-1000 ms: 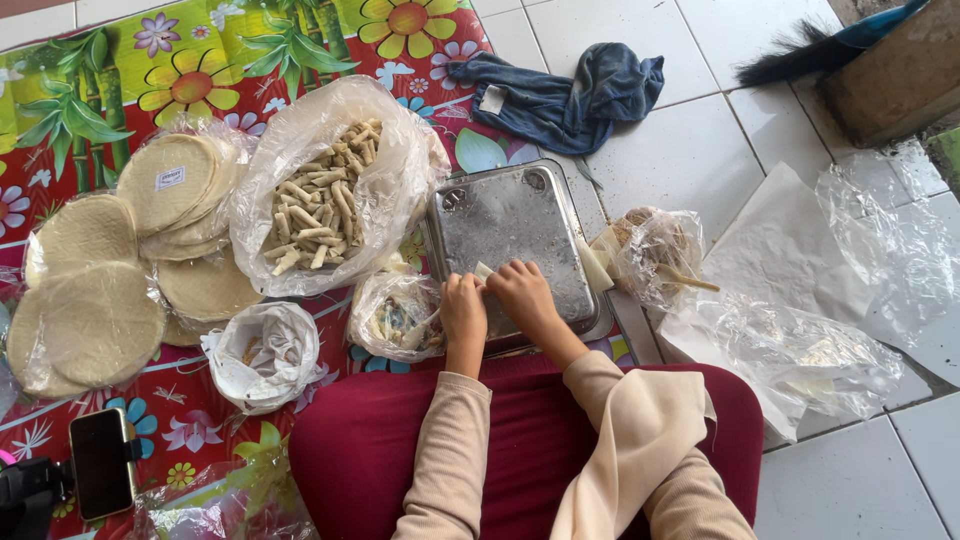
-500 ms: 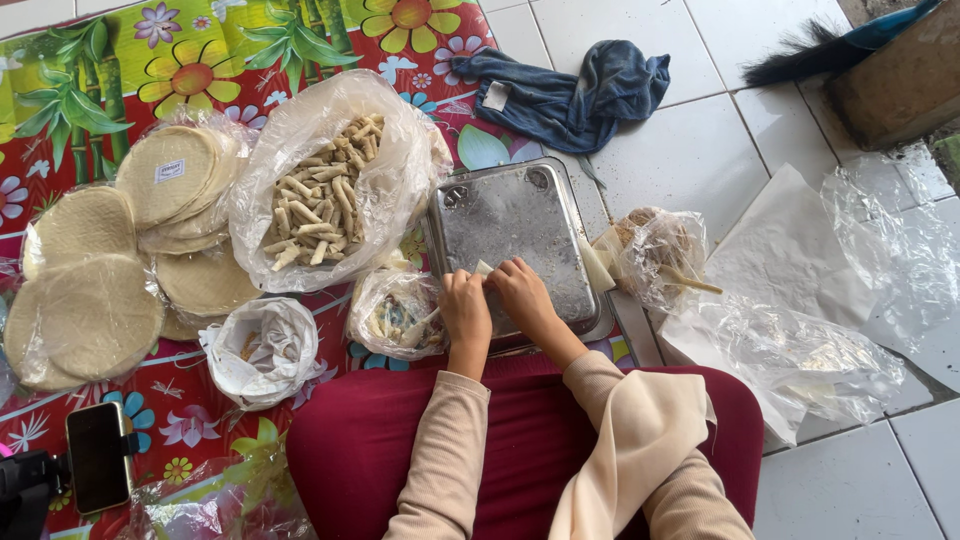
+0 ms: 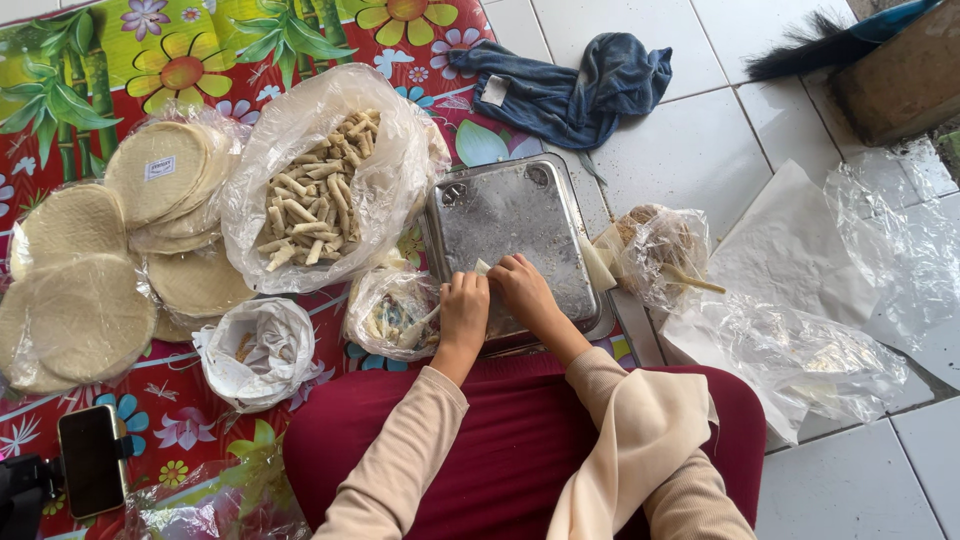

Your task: The person prepares food wrappers by taking thin circular sheets from a stack and folding them into triangles on a metal tray.

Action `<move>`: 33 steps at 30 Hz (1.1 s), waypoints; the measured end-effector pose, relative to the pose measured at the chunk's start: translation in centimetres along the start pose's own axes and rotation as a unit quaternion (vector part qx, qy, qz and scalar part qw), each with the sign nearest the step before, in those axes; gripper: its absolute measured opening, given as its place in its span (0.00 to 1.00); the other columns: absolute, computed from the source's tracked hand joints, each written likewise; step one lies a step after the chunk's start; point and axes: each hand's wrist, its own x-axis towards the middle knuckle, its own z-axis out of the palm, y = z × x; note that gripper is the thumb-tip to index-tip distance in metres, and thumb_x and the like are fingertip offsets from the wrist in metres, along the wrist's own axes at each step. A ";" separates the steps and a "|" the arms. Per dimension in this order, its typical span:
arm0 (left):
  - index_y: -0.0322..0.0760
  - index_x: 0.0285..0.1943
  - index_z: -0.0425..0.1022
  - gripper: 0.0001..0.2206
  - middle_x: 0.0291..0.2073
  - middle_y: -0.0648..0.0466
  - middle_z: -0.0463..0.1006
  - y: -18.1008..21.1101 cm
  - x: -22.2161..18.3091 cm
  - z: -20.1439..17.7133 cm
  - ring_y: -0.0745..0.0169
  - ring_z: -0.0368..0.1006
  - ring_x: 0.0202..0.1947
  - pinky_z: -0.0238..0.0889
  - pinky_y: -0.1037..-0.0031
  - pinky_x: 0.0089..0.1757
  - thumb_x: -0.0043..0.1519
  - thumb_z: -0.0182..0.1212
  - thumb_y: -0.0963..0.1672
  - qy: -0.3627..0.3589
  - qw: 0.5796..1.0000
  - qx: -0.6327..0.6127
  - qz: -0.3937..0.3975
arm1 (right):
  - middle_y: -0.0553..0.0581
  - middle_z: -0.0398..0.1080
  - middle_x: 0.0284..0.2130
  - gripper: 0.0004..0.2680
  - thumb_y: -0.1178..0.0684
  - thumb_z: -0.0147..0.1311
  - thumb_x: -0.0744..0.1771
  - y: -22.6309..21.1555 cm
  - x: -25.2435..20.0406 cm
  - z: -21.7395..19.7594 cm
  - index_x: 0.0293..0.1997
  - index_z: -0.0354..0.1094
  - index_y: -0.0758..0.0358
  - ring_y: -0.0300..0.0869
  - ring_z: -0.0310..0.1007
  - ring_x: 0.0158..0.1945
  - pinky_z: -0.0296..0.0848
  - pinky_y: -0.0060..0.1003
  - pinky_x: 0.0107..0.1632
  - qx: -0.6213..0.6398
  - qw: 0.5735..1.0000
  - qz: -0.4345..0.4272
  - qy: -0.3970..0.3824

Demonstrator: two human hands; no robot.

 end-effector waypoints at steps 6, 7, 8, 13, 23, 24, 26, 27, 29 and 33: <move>0.38 0.41 0.78 0.04 0.42 0.53 0.75 -0.5 0.9 -0.8 0.56 0.71 0.48 0.66 0.64 0.46 0.60 0.59 0.40 0.000 0.997 -0.065 -0.041 | 0.55 0.71 0.37 0.05 0.60 0.58 0.63 -0.6 0.1 -0.8 0.40 0.73 0.62 0.52 0.69 0.47 0.70 0.43 0.51 0.004 1.000 0.005 -0.016; 0.37 0.41 0.78 0.05 0.43 0.53 0.75 -0.5 0.9 -0.8 0.57 0.71 0.48 0.66 0.65 0.47 0.59 0.59 0.39 0.001 0.998 -0.055 -0.034 | 0.55 0.71 0.37 0.04 0.61 0.57 0.64 -0.7 0.1 -0.8 0.39 0.73 0.61 0.52 0.69 0.48 0.70 0.43 0.51 -0.003 0.999 0.025 -0.025; 0.36 0.40 0.78 0.05 0.43 0.52 0.75 -0.4 1.0 -0.8 0.57 0.71 0.49 0.66 0.66 0.47 0.58 0.59 0.39 0.003 0.999 -0.044 -0.026 | 0.55 0.70 0.37 0.04 0.61 0.58 0.63 -0.8 0.2 -0.7 0.39 0.73 0.62 0.52 0.69 0.47 0.71 0.43 0.51 -0.009 1.000 0.021 -0.018; 0.34 0.38 0.79 0.05 0.42 0.49 0.74 -0.3 1.1 -0.9 0.53 0.71 0.48 0.66 0.65 0.48 0.58 0.59 0.39 0.002 0.998 -0.054 -0.025 | 0.55 0.70 0.37 0.05 0.61 0.58 0.62 -1.2 0.4 -0.3 0.39 0.73 0.62 0.51 0.69 0.46 0.72 0.43 0.50 -0.021 1.000 0.017 0.015; 0.38 0.42 0.79 0.05 0.39 0.54 0.76 -1.5 2.1 -0.2 0.56 0.71 0.46 0.66 0.65 0.48 0.62 0.58 0.39 -0.014 0.995 -0.084 -0.042 | 0.54 0.70 0.35 0.01 0.58 0.58 0.63 -0.5 1.3 -0.8 0.35 0.73 0.60 0.50 0.69 0.45 0.70 0.43 0.50 -0.011 1.000 0.016 -0.003; 0.38 0.42 0.79 0.05 0.39 0.55 0.77 -1.4 2.2 -0.5 0.57 0.71 0.46 0.66 0.64 0.47 0.62 0.58 0.39 -0.019 0.995 -0.080 -0.048 | 0.54 0.70 0.35 0.01 0.58 0.58 0.63 -0.6 1.4 -0.6 0.35 0.72 0.60 0.50 0.69 0.45 0.69 0.44 0.50 -0.028 1.000 0.013 -0.003; 0.39 0.39 0.79 0.04 0.39 0.54 0.76 -1.1 2.6 -1.3 0.56 0.71 0.47 0.65 0.65 0.46 0.61 0.59 0.40 -0.013 0.997 -0.054 -0.046 | 0.54 0.70 0.35 0.01 0.59 0.58 0.64 -0.6 1.6 -0.6 0.36 0.72 0.60 0.51 0.69 0.45 0.68 0.44 0.51 -0.039 0.999 0.012 -0.006; 0.40 0.38 0.79 0.04 0.39 0.54 0.75 -0.9 2.7 -1.7 0.56 0.70 0.47 0.65 0.65 0.45 0.60 0.59 0.41 -0.010 0.998 -0.040 -0.046 | 0.54 0.70 0.35 0.02 0.59 0.58 0.64 -0.6 1.7 -0.7 0.36 0.72 0.61 0.51 0.69 0.46 0.68 0.44 0.51 -0.032 0.999 0.013 -0.011; 0.39 0.38 0.79 0.04 0.40 0.54 0.75 -0.6 2.8 -2.4 0.56 0.70 0.47 0.65 0.64 0.44 0.59 0.59 0.41 -0.013 0.999 -0.018 -0.039 | 0.54 0.70 0.36 0.04 0.58 0.59 0.63 -0.6 1.9 -1.0 0.39 0.72 0.62 0.51 0.69 0.46 0.68 0.44 0.51 -0.003 1.000 0.010 -0.018; 0.40 0.36 0.79 0.04 0.41 0.54 0.74 -0.1 2.9 -2.6 0.57 0.70 0.49 0.65 0.64 0.45 0.59 0.59 0.41 -0.052 0.998 0.032 -0.035 | 0.54 0.71 0.38 0.07 0.58 0.58 0.62 -0.5 2.0 -1.4 0.42 0.73 0.62 0.51 0.69 0.46 0.69 0.44 0.51 0.025 0.999 0.018 -0.023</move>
